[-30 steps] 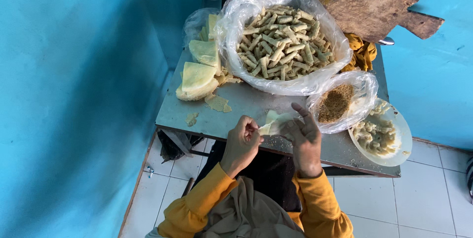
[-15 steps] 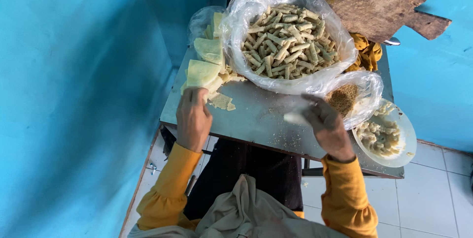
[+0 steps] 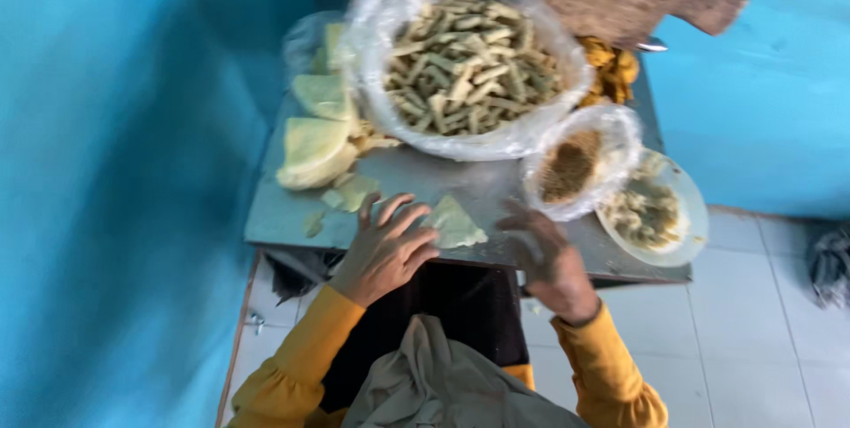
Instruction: The person tears pieces from wedges of dough on a small metal table, rolls and shapes each piece by hand into a short stick, and places the finished sticks into a large plastic-lined bowl filled with similar dough sticks. Shaped sticks also accumulate on a plate beside the bowl.
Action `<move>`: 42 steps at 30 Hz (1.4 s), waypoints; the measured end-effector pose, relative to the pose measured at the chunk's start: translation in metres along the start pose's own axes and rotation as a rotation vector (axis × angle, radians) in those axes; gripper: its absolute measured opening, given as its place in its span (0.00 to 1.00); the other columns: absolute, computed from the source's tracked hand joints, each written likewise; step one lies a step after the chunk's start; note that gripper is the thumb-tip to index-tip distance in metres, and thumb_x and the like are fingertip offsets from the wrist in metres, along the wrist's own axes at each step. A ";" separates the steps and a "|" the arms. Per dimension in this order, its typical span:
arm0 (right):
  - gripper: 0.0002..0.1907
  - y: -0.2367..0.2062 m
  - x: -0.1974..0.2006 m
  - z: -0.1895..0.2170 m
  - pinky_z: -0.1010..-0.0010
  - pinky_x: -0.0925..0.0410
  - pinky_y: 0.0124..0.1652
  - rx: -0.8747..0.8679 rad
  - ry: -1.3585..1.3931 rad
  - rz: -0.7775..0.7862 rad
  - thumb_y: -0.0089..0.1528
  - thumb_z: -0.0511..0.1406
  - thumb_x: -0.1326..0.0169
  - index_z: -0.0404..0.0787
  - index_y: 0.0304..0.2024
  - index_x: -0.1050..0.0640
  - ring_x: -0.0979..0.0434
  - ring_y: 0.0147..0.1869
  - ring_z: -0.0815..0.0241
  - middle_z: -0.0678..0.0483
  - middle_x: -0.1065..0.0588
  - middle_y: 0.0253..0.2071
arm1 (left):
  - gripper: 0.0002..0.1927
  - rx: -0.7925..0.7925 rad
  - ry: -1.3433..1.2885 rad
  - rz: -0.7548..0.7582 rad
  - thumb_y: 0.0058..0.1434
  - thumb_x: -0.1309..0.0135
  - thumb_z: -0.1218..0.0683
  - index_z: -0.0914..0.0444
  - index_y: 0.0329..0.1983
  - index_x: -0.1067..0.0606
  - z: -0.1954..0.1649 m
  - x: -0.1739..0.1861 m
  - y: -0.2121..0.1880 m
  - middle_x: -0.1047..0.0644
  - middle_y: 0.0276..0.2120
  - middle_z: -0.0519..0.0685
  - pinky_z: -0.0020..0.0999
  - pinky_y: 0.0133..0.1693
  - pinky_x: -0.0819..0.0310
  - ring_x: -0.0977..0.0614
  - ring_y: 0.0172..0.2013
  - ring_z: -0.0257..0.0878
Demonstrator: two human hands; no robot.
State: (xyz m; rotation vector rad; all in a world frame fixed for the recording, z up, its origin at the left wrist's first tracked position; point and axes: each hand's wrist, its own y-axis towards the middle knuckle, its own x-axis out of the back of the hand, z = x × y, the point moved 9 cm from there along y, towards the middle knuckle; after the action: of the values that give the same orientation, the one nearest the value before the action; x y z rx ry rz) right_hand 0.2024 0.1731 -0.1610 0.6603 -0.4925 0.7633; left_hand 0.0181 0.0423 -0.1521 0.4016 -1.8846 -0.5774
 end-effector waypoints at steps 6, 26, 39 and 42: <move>0.28 -0.055 0.133 -0.071 0.57 0.38 0.66 -0.332 -0.595 -0.328 0.62 0.32 0.43 0.56 0.66 0.24 0.30 0.64 0.52 0.58 0.25 0.60 | 0.18 -0.143 -0.063 0.082 0.59 0.38 0.44 0.59 0.45 0.21 -0.001 -0.020 0.008 0.24 0.54 0.45 0.52 0.67 0.44 0.31 0.64 0.44; 0.17 -0.055 0.132 -0.113 0.54 0.45 0.62 -0.471 -0.771 0.089 0.56 0.32 0.44 0.52 0.47 0.18 0.34 0.60 0.53 0.59 0.26 0.48 | 0.15 -0.159 -0.176 -0.033 0.56 0.35 0.54 0.63 0.46 0.19 0.005 -0.025 0.001 0.21 0.48 0.47 0.41 0.58 0.27 0.22 0.53 0.44; 0.33 0.056 -0.070 0.017 0.60 0.40 0.55 0.190 -0.376 0.136 0.51 0.22 0.49 0.49 0.58 0.20 0.32 0.53 0.50 0.51 0.29 0.46 | 0.12 -0.167 -0.162 -0.105 0.59 0.35 0.55 0.63 0.45 0.20 0.026 -0.006 -0.029 0.20 0.47 0.47 0.42 0.59 0.25 0.21 0.53 0.44; 0.34 0.074 -0.103 0.024 0.57 0.41 0.56 0.187 -0.528 0.175 0.51 0.24 0.45 0.55 0.58 0.19 0.32 0.52 0.52 0.54 0.30 0.43 | 0.12 -0.141 -0.175 -0.110 0.59 0.35 0.54 0.62 0.45 0.20 0.038 -0.004 -0.032 0.20 0.47 0.46 0.42 0.61 0.26 0.21 0.52 0.43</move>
State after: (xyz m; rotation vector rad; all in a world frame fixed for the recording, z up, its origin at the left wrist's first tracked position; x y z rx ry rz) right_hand 0.0772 0.1479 -0.1818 1.0102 -0.9781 0.8042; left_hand -0.0156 0.0252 -0.1852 0.3744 -1.9824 -0.8373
